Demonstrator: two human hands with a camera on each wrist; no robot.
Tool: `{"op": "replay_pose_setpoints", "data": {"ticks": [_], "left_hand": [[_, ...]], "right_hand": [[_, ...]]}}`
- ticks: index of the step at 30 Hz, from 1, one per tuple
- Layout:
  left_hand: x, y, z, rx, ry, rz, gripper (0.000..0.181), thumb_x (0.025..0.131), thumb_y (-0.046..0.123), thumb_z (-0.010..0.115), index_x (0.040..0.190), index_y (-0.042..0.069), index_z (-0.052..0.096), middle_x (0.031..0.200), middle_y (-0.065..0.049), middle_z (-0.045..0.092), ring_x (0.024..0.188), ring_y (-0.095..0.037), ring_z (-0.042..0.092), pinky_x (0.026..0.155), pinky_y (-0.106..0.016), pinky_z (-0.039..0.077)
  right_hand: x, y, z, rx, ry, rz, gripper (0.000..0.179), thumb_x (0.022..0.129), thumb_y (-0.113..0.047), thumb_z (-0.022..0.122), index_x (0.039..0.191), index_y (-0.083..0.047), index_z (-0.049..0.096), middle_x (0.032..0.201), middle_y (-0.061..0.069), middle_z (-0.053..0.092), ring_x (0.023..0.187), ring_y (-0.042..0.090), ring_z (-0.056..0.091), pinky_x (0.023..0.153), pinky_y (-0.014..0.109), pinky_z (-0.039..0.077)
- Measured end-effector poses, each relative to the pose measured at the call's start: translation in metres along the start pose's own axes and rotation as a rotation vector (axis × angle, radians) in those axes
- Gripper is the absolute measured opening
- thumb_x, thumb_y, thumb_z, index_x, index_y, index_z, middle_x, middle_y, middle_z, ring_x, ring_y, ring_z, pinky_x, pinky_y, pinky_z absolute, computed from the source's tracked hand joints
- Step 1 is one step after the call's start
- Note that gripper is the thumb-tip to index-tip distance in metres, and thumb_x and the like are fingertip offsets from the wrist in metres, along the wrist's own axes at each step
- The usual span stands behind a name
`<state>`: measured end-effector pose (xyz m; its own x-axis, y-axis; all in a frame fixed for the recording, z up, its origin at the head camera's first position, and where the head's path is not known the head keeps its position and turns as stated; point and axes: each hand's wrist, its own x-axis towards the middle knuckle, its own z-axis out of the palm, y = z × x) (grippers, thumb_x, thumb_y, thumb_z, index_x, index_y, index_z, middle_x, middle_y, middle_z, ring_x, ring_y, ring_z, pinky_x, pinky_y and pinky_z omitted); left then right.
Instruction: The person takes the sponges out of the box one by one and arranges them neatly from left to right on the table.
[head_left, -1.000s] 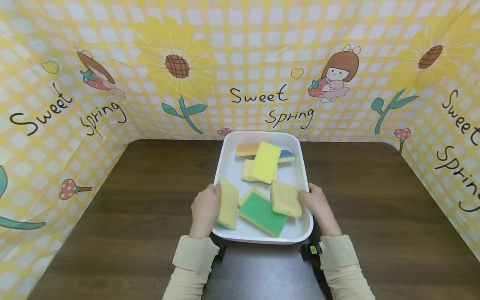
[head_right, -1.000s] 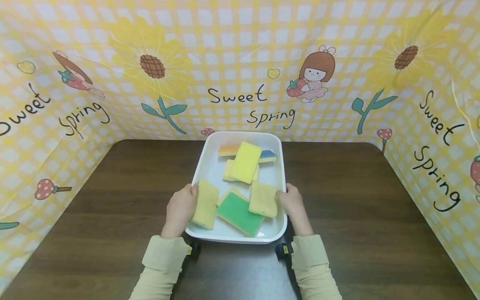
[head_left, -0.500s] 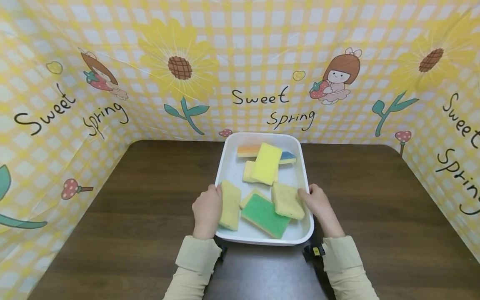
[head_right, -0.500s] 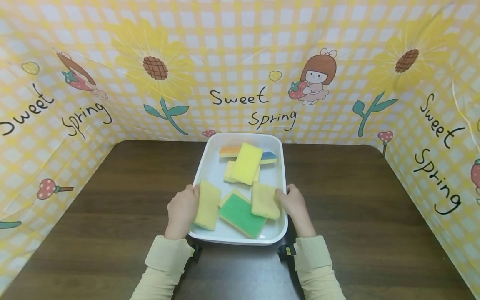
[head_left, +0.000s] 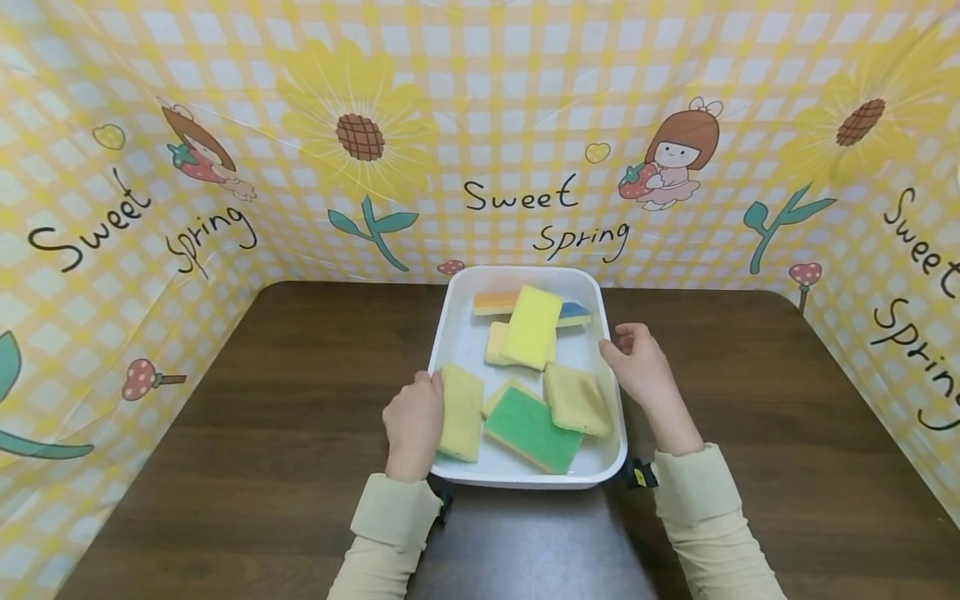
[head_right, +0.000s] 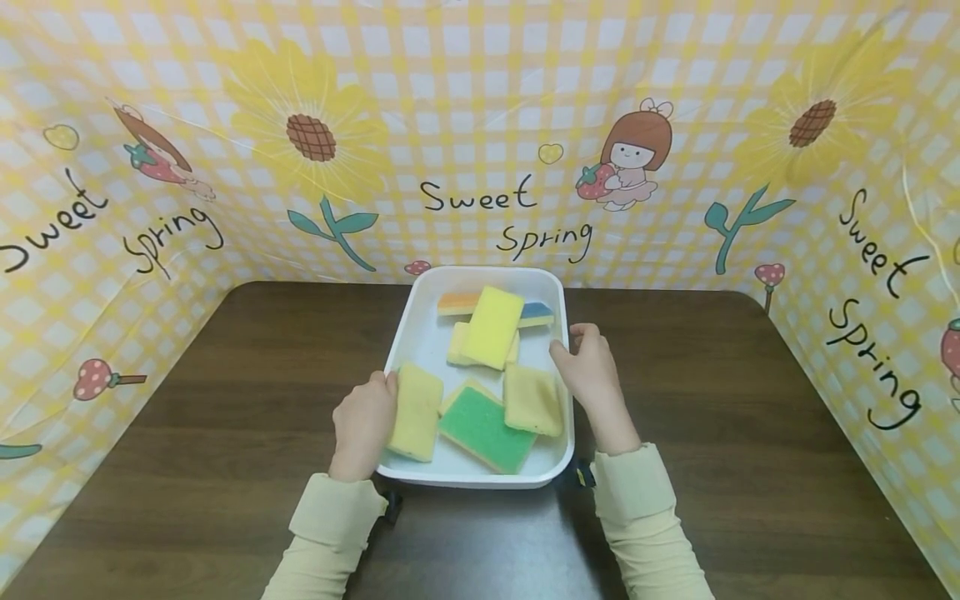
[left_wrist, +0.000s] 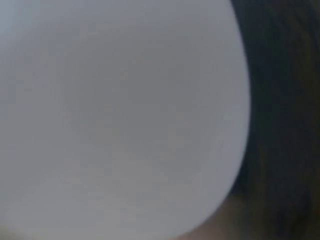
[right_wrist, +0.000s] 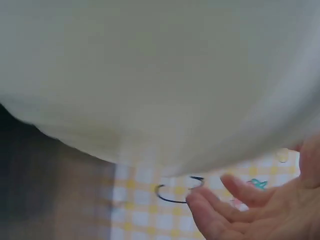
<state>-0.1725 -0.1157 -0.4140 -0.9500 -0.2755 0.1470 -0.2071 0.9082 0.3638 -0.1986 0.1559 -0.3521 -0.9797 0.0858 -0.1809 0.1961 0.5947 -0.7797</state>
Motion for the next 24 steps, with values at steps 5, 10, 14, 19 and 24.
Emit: {"op": "replay_pose_setpoints", "data": {"ticks": [5, 10, 14, 19, 24], "left_hand": [[0.0, 0.002, 0.001, 0.01, 0.001, 0.006, 0.039, 0.101, 0.029, 0.042, 0.086, -0.004, 0.058, 0.07, -0.023, 0.065, 0.063, -0.037, 0.066, 0.053, -0.048, 0.049], [0.0, 0.003, 0.001, 0.014, 0.011, 0.006, 0.039, 0.101, 0.029, 0.042, 0.086, -0.004, 0.058, 0.07, -0.023, 0.065, 0.063, -0.038, 0.066, 0.052, -0.048, 0.049], [-0.001, 0.004, -0.001, 0.03, 0.007, 0.008, 0.039, 0.101, 0.028, 0.042, 0.087, -0.004, 0.057, 0.069, -0.022, 0.064, 0.062, -0.036, 0.066, 0.052, -0.047, 0.05], [-0.002, 0.005, 0.0, 0.038, 0.017, 0.013, 0.037, 0.101, 0.027, 0.043, 0.085, -0.004, 0.056, 0.067, -0.022, 0.064, 0.061, -0.037, 0.066, 0.051, -0.047, 0.049], [-0.001, 0.005, 0.002, 0.044, 0.01, 0.014, 0.036, 0.101, 0.025, 0.042, 0.085, -0.004, 0.056, 0.067, -0.022, 0.063, 0.06, -0.036, 0.065, 0.051, -0.047, 0.049]], "right_hand": [[-0.002, -0.003, -0.01, -0.021, -0.051, -0.028, 0.054, 0.097, -0.03, 0.043, 0.139, 0.003, 0.034, 0.141, 0.028, 0.041, 0.13, 0.041, 0.041, 0.104, 0.053, 0.038], [-0.002, 0.0, -0.017, -0.017, -0.066, -0.045, 0.052, 0.097, -0.028, 0.042, 0.138, 0.005, 0.036, 0.137, 0.029, 0.044, 0.123, 0.04, 0.047, 0.1, 0.051, 0.042], [-0.001, -0.008, -0.023, -0.012, -0.064, -0.071, 0.052, 0.097, -0.028, 0.043, 0.137, 0.004, 0.037, 0.139, 0.028, 0.044, 0.124, 0.04, 0.046, 0.101, 0.051, 0.04], [0.003, -0.03, -0.027, 0.008, -0.073, -0.098, 0.052, 0.097, -0.028, 0.043, 0.139, 0.002, 0.037, 0.139, 0.026, 0.044, 0.125, 0.038, 0.045, 0.103, 0.052, 0.038], [0.013, -0.049, -0.022, 0.065, -0.096, -0.082, 0.055, 0.097, -0.028, 0.043, 0.142, 0.002, 0.032, 0.141, 0.024, 0.042, 0.125, 0.036, 0.046, 0.106, 0.049, 0.038]]}}
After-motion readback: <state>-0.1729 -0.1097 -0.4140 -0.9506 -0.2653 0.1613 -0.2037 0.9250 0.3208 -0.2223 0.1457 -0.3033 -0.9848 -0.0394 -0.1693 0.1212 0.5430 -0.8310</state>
